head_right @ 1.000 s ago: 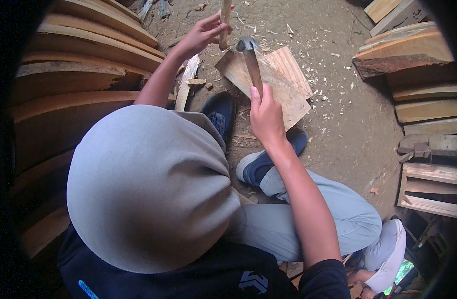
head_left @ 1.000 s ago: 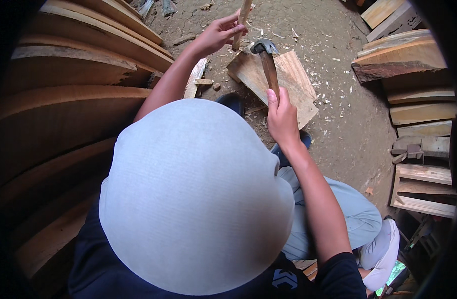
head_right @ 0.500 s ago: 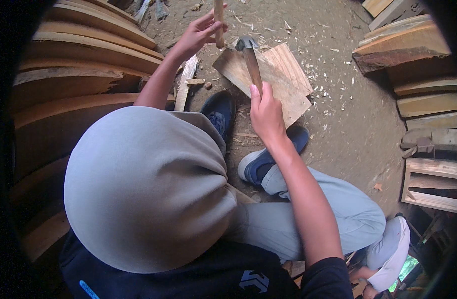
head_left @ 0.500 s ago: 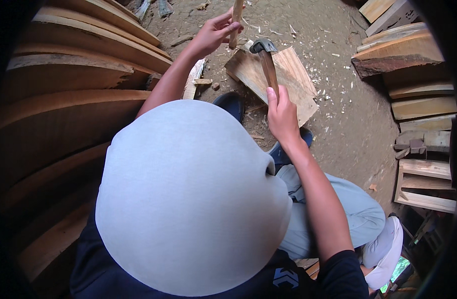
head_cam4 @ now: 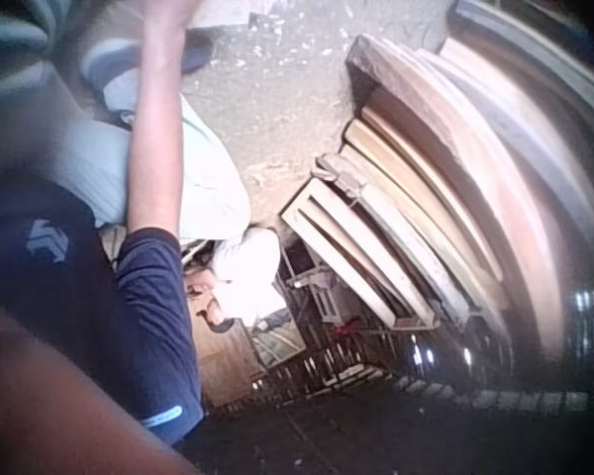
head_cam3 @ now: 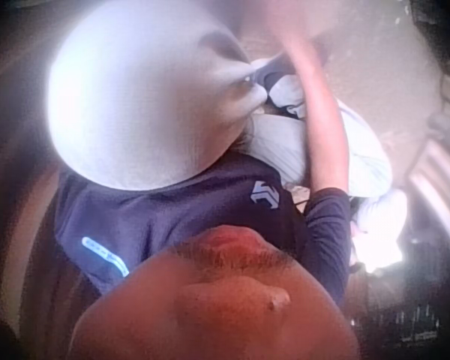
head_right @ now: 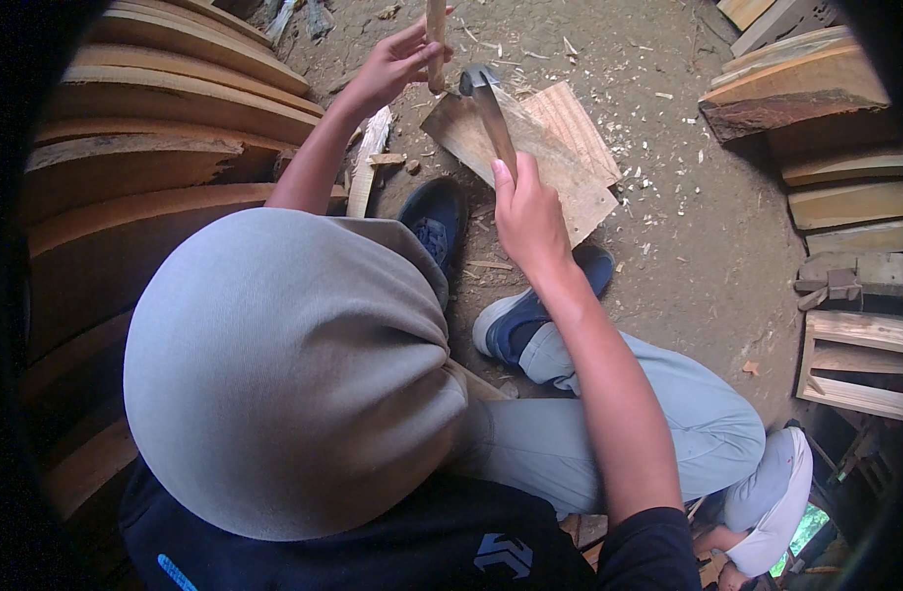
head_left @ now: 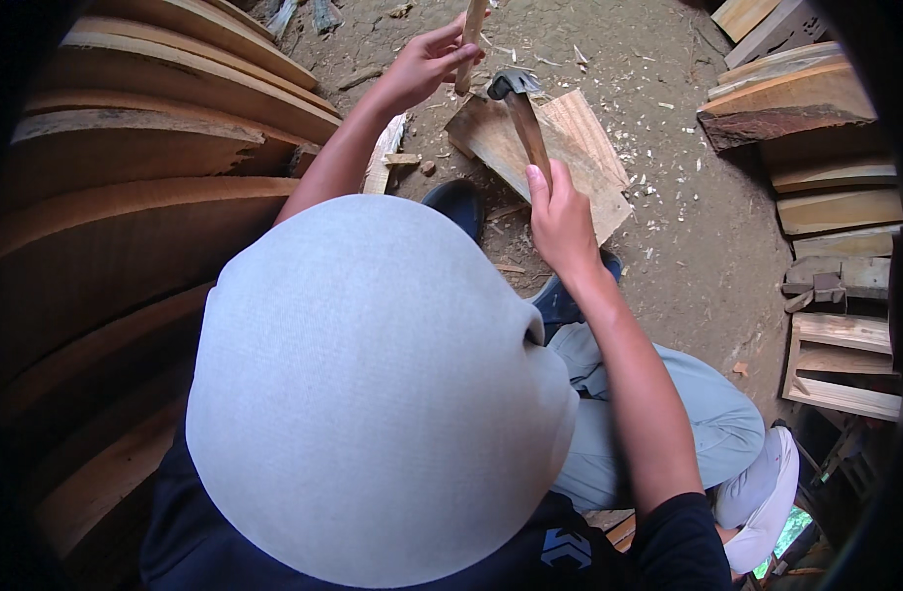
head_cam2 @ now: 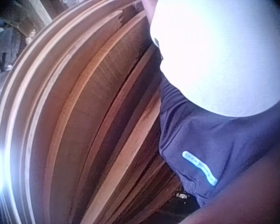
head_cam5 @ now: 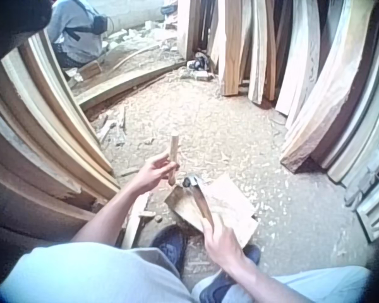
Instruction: The person sits on the floor and uses a hammer to repeatedly strike and shape a small piece of wood held in their left hand. They frequently inspect the wood by turning it over and examining the edges before continuing to strike it.
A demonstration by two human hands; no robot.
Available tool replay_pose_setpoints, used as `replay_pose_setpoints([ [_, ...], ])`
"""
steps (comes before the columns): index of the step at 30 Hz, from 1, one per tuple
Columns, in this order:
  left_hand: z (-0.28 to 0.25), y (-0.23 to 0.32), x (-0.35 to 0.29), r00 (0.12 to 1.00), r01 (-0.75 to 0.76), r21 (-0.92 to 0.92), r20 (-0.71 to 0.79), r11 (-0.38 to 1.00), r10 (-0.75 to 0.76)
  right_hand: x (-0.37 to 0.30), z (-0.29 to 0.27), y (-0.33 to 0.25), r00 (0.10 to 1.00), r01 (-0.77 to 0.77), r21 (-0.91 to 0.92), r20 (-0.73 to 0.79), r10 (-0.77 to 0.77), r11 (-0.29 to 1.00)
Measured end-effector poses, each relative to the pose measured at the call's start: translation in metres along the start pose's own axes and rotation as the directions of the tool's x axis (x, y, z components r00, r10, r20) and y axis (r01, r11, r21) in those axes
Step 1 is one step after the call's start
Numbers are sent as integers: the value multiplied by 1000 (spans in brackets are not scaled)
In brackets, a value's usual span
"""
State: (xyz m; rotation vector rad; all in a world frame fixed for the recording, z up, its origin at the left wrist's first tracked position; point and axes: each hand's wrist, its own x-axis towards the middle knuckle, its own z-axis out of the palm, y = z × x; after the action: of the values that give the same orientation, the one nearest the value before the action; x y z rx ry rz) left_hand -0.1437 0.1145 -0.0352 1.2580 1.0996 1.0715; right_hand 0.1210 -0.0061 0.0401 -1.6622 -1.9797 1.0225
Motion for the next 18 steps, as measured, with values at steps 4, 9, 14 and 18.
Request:
replay_pose_setpoints([
  [4, -2, -4, 0, 1000, -18, -8, 4, 1000, 18, 0, -8, -15, 1000, 10, -35, 13, -10, 999],
  [9, 3, 6, 0, 1000, 5, -17, 19, 1000, -5, 5, 5, -4, 1000, -3, -147, 10, 5, 989],
  [14, -4, -5, 7, 1000, 2, -68, 0, 998, -2, 8, -5, -18, 1000, -11, -96, -11, 10, 995],
  [18, 3, -4, 7, 999, 39, -194, -4, 980, -41, 3, -3, -15, 999, 29, -85, -24, -31, 996],
])
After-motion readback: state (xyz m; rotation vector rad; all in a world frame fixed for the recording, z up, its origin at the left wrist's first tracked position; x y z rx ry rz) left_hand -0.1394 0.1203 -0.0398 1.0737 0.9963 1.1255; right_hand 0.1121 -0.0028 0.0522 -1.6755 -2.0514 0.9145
